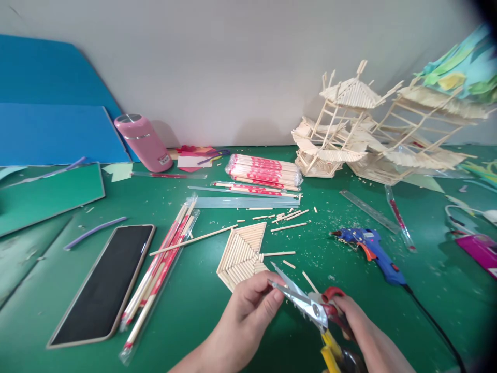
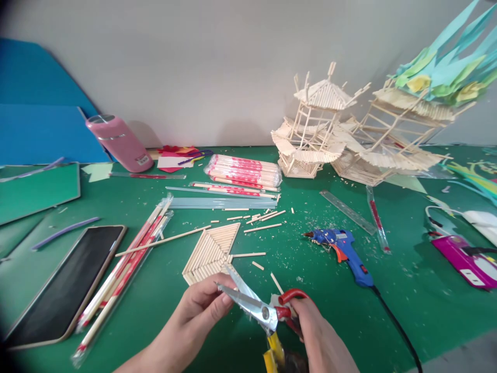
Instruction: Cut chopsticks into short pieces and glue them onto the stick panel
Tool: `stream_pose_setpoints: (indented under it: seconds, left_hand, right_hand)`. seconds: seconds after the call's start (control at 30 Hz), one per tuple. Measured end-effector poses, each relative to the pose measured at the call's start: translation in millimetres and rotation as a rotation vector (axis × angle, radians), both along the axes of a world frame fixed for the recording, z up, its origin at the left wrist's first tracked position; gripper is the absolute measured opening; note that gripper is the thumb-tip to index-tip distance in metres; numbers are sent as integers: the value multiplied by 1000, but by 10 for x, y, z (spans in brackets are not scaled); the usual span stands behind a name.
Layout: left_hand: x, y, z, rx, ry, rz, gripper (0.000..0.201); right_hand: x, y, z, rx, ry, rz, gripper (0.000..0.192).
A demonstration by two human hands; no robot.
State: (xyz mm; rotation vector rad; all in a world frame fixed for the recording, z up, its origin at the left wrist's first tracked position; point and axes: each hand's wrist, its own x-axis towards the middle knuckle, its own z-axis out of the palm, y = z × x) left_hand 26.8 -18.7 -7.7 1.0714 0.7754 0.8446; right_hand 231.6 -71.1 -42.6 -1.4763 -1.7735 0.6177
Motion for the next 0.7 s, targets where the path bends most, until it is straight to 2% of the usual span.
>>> stream_pose_setpoints:
  seconds: [0.2,0.47,0.7]
  left_hand:
    - [-17,-10,-32,-16,-18,-13,17]
    - [-26,-7,-28,-19,-27,10,16]
    - [-33,-12,-42,-12,-38,10,14]
  right_hand:
    - [-35,79,58,-34,8,-6,19]
    - [-69,36,153,-47,34,8,19]
    - [-67,77,139,-52,60,16,15]
